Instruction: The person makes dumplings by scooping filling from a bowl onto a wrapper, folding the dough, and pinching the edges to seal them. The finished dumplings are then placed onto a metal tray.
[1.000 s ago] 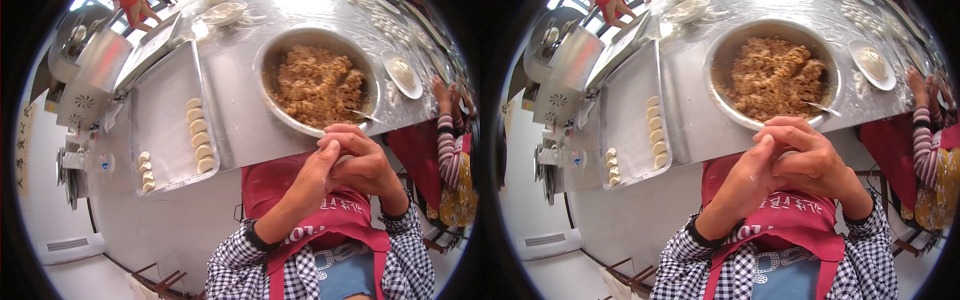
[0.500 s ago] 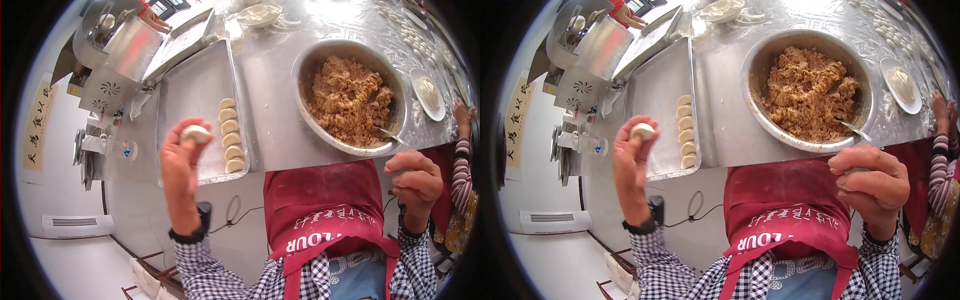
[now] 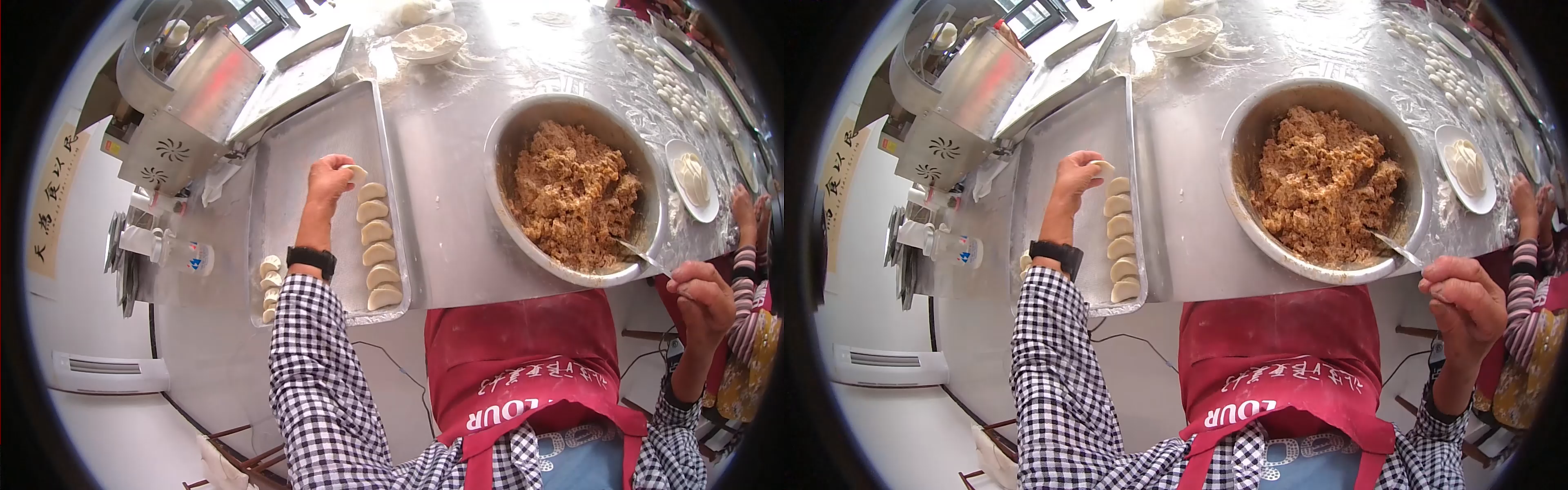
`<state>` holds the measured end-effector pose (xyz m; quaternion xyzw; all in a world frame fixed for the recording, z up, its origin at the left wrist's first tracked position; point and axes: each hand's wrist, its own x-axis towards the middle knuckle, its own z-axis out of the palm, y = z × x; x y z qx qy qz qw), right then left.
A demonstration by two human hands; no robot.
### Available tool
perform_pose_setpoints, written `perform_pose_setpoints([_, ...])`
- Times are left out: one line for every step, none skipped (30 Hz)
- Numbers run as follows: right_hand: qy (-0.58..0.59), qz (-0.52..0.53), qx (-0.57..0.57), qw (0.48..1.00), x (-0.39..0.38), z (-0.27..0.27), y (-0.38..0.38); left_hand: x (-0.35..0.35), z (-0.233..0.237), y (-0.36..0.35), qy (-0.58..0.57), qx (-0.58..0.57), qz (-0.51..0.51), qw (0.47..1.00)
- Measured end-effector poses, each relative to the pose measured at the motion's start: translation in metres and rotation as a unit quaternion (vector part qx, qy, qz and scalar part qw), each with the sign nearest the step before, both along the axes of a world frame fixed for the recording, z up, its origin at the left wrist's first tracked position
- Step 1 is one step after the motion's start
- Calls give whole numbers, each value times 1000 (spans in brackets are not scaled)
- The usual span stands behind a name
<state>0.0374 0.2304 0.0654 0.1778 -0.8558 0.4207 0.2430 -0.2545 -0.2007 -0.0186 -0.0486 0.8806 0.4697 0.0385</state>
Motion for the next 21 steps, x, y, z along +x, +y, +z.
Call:
perform_pose_setpoints([0, 0, 1, 1000, 0, -1, -1, -4, -5, 2, 0, 1, 0, 1000])
perform_pose_setpoints([-11, 0, -8, 1000, -1, -4, -1, -8, -12, 3, -1, -1, -4, 1000])
perform_pose_setpoints([-24, -1, -17, 1000, -1, -6, -1, -10, -17, 4, -4, -4, -7, 1000])
perform_pose_setpoints([-25, -1, -16, 1000, -2, -7, -1, -12, -21, 5, -11, 20, -12, 1000])
perform_pose_setpoints([-31, -2, -18, 999, -2, -8, -1, -13, -24, 4, -13, 21, -12, 1000])
perform_pose_setpoints([-36, -4, -19, 999, -3, -9, -1, -14, -25, 4, 2, 0, -29, 1000])
perform_pose_setpoints([-38, -4, -19, 999, -4, -9, -1, -14, -27, 5, 17, -20, -47, 999])
perform_pose_setpoints([-42, -9, -17, 999, -4, -9, -2, -14, -28, 6, 14, -19, -47, 999])
perform_pose_setpoints([-46, -12, -15, 999, -4, -9, -2, -10, -24, 9, 22, -65, -48, 996])
perform_pose_setpoints([-47, -12, -14, 999, -4, -9, -2, -8, -22, 11, 31, -111, -48, 992])
perform_pose_setpoints([-53, -10, -16, 998, -1, -8, -2, -3, -25, 8, 26, -112, -45, 992])
perform_pose_setpoints([-53, -11, -15, 998, -1, -8, -1, -4, -27, 7, 33, -111, -55, 992])
perform_pose_setpoints([-53, -11, -15, 998, -1, -9, 0, -5, -29, 5, 40, -110, -66, 991])
perform_pose_setpoints([-42, -8, -11, 999, -2, -9, 1, -6, -31, 4, 39, -109, -66, 991])
perform_pose_setpoints([-30, -5, -7, 1000, -2, -9, 3, -6, -32, 4, 46, -98, -67, 992])
perform_pose_setpoints([-30, -6, -6, 1000, -2, -10, 4, -7, -34, 4, 53, -87, -67, 993])
perform_pose_setpoints([-23, -12, -28, 999, 0, -11, 5, -7, -36, 4, 53, -86, -68, 993])
perform_pose_setpoints([-15, -18, -50, 998, 0, -11, 6, -6, -35, 5, 64, -103, -74, 990])
perform_pose_setpoints([-15, -19, -49, 999, 1, -11, 6, -6, -34, 6, 76, -121, -79, 987])
perform_pose_setpoints([-15, -28, -45, 998, -2, -11, 7, -12, -33, 9, 82, -119, -82, 986])
perform_pose_setpoints([-21, -35, -42, 998, -2, -11, 7, -9, -29, 11, 86, -140, -73, 984])
